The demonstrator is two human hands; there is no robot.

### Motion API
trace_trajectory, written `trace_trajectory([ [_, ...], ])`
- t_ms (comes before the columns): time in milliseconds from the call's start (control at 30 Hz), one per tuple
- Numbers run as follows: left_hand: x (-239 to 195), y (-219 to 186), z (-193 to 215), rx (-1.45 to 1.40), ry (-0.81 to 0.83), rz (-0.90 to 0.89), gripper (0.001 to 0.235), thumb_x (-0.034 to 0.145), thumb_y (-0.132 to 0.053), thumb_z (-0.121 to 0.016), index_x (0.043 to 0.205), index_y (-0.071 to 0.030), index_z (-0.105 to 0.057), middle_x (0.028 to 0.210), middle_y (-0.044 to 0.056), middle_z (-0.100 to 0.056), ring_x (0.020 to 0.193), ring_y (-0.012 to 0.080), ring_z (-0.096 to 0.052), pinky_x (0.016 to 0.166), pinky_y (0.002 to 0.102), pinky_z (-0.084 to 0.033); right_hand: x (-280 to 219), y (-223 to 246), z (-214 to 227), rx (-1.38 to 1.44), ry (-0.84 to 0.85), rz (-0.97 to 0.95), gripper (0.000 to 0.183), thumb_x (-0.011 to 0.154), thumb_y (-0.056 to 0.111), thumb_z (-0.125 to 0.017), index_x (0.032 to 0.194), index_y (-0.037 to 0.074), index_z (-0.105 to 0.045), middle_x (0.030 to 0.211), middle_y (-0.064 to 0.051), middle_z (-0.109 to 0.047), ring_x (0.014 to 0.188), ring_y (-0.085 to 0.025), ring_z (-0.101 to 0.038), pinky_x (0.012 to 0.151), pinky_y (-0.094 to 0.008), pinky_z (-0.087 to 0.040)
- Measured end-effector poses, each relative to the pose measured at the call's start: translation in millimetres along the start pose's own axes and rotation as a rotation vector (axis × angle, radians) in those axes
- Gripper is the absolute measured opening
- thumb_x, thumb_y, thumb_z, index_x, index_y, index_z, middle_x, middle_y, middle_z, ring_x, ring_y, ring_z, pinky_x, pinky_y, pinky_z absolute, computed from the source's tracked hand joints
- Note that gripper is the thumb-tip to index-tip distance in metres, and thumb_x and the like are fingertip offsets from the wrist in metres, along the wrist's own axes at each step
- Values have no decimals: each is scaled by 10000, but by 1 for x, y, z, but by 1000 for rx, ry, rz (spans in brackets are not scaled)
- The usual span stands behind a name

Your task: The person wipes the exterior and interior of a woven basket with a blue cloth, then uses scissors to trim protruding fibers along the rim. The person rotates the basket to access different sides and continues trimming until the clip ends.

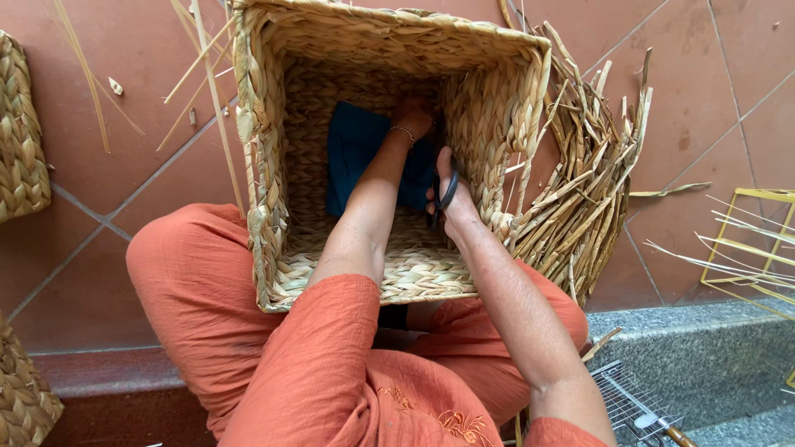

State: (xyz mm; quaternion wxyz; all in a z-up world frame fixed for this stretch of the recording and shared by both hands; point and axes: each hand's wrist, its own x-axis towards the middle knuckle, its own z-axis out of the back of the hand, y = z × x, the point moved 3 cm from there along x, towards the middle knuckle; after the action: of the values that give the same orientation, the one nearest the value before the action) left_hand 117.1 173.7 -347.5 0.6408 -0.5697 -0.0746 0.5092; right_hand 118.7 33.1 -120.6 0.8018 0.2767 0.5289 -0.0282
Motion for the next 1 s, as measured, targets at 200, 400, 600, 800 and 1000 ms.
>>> trace_trajectory([
  [200,4,-6,2,140,106,-48,284,939,-221,-574,1032,-67,-793,1153,173,-734,1049,347,-695,937,415,-539,13,18,-7,66,28,138,754,842,797,-539,1156,112,-569,690,27,-492,533,-99,-469,419,-275,-373],
  [400,2,-10,8,72,242,177,267,972,-145,-565,1121,-23,-750,1211,187,-716,1049,316,-719,919,392,-582,27,17,-9,25,-5,155,638,887,730,-561,983,102,-610,588,0,-497,442,-121,-451,395,-288,-365],
  [600,-11,-21,25,77,127,143,352,974,-223,-618,1257,-23,-680,1307,221,-651,1166,360,-643,972,398,-530,37,12,-12,-99,-41,276,654,939,699,-576,781,64,-561,573,-37,-515,448,-138,-500,402,-302,-411],
  [800,-18,-2,47,552,239,43,420,907,-254,-675,1290,-82,-668,1376,195,-596,1242,376,-586,995,465,-503,-20,28,-15,-74,58,69,572,898,674,-592,992,110,-611,575,-15,-523,423,-123,-448,393,-293,-355],
  [1000,-13,-35,97,732,322,-163,388,834,-108,-641,1204,-32,-731,1289,230,-660,1176,380,-643,966,452,-541,-158,34,28,211,441,291,637,999,611,-500,1217,16,-568,620,19,-492,408,-70,-372,372,-237,-287],
])
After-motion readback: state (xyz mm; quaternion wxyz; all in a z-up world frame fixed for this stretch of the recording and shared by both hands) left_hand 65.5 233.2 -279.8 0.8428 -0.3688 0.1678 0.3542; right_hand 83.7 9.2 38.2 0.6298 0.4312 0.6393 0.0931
